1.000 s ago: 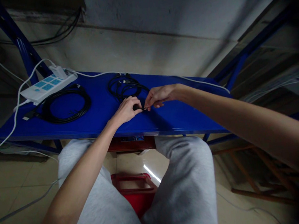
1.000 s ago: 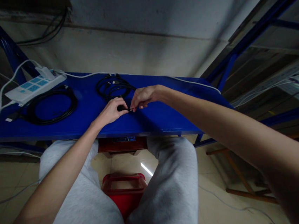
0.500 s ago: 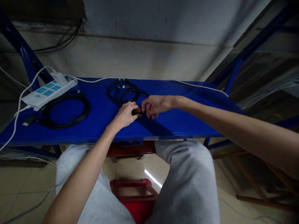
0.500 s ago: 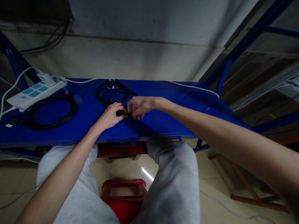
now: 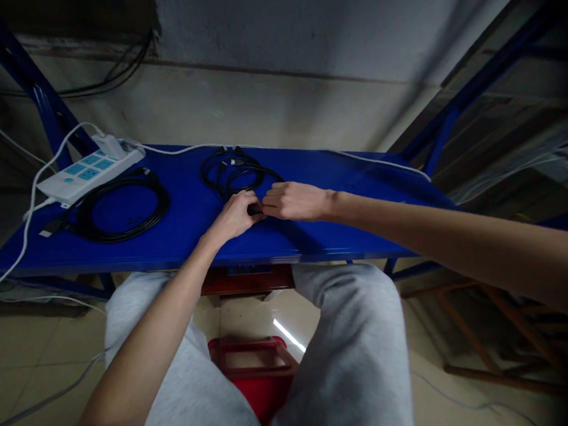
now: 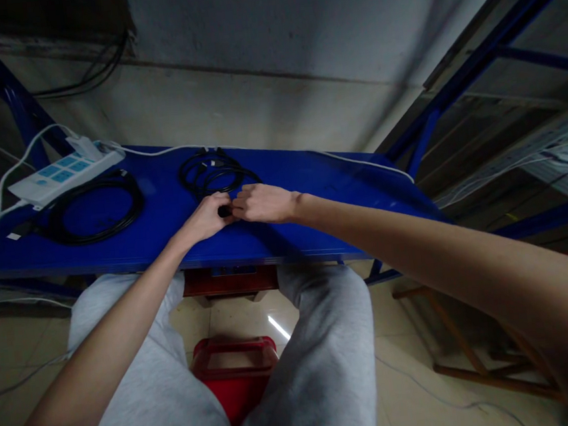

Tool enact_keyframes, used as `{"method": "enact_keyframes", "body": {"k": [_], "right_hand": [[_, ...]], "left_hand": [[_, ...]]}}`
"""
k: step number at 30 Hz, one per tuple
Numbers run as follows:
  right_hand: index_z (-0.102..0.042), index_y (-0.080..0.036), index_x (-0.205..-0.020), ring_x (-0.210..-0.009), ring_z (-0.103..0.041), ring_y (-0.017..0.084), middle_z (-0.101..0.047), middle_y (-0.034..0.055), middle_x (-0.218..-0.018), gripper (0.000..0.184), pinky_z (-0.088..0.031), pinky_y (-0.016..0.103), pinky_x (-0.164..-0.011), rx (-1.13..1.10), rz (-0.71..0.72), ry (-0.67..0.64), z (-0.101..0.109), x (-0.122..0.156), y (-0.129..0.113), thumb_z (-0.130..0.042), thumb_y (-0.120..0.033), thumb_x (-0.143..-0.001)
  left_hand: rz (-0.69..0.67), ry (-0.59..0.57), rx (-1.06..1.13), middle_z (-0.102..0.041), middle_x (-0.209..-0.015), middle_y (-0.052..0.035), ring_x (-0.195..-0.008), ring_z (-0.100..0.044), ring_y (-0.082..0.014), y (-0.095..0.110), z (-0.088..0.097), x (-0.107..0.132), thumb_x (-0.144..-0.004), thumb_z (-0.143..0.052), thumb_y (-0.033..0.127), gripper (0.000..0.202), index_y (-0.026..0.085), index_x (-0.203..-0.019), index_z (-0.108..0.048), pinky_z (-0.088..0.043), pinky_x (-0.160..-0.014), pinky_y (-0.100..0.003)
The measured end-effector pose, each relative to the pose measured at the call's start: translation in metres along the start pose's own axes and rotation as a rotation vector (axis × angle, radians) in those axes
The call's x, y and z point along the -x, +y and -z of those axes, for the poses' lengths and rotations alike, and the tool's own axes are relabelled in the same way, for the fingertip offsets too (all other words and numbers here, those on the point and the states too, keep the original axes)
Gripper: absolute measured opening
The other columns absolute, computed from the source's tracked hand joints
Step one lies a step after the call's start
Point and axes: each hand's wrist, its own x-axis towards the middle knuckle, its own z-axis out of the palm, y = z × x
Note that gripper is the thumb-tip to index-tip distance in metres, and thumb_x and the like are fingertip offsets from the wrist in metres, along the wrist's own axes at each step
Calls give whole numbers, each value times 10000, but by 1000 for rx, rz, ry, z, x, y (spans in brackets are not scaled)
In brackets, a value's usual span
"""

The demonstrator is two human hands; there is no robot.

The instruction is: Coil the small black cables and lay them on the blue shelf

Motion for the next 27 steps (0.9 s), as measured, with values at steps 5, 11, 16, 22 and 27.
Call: {"method": "enact_keyframes", "body": {"k": [5, 11, 16, 22, 27], "right_hand": [[-688, -138, -1044, -976, -619, 220, -708, 103, -971, 229, -391, 357, -873, -51, -134, -94, 17, -7, -7, -486, -98, -944], [-747, -159, -982, -905, -666, 224, -735, 107, -956, 213, -442, 299, -777, -391, -669, -192, 22, -15, -19, -570, -128, -868], [-763, -144, -854, -759, -648, 168, -726, 73, -835, 171, -454, 239, -662, -818, -956, -167, 13, -15, -14, -595, -173, -846], [-743, -114, -855, -552, -542, 114, -681, 58, -698, 167, -427, 226, -538, -1084, -1121, -208, 13, -13, -8, -608, -207, -820], [-735, -132, -852, -582, -569, 117, -702, 48, -708, 167, -426, 209, -546, -1126, -947, -306, 9, -8, -8, -591, -157, -771]], "left_hand": [[2, -13, -23, -648, -827, -46, -844, -601, -199, 3, 3, 0, -784, -764, 151, 113, 153, -760, -653, -487, -803, -335], [22, -11, -41, -679, -877, -52, -902, -616, -210, 5, 4, 1, -798, -768, 185, 100, 159, -830, -677, -496, -834, -345], [2, -22, -64, -689, -903, -57, -937, -616, -213, 9, 5, 1, -819, -749, 179, 70, 161, -852, -689, -488, -851, -349], [-39, -14, -27, -682, -882, -39, -899, -616, -196, 12, 7, 1, -853, -714, 195, 25, 177, -864, -701, -475, -822, -327], [-21, 21, 20, -676, -873, -28, -852, -625, -174, 10, 6, 2, -876, -667, 182, 52, 176, -833, -695, -470, -811, -310]]}}
